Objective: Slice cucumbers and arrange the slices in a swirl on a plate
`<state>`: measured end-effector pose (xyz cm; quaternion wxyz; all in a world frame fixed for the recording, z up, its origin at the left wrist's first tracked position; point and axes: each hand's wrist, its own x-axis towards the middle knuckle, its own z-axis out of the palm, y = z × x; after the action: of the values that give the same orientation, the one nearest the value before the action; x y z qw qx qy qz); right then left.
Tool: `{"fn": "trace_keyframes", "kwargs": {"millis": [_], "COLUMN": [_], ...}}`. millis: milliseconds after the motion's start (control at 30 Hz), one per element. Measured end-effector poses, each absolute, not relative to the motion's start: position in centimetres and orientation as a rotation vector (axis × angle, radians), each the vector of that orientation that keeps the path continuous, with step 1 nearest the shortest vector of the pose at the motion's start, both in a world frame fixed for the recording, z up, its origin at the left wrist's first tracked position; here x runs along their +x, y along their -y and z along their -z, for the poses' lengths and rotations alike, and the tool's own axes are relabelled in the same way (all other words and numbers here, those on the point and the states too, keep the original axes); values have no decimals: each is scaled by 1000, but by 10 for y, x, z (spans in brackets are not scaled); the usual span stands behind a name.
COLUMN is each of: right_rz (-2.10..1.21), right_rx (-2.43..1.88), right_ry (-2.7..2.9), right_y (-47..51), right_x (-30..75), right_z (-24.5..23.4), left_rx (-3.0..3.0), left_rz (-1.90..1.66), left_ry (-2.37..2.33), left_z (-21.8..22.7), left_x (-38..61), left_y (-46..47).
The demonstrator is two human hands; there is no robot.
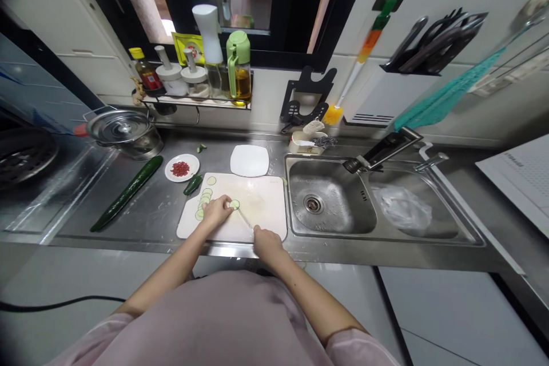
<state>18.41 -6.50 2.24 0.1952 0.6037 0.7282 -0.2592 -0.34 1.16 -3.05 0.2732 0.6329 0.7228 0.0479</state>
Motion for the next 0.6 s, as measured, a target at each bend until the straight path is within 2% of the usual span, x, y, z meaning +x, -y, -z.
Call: {"fn": "trace_keyframes", "kwargs": {"millis": [200,600], "right_rz": [716,551], "right_rx": [1750,2005], "right_ry": [-2087,-1938], "right_y": [65,37], "right_x": [199,226], "right_z": [-22,-23], "left_rx": [1749,1631], "left_rz": [-122,-330], "left_ry": [-2005,-1952], "left_z": [34,25], "left_x": [5,11], "left_y": [-15,-10]}}
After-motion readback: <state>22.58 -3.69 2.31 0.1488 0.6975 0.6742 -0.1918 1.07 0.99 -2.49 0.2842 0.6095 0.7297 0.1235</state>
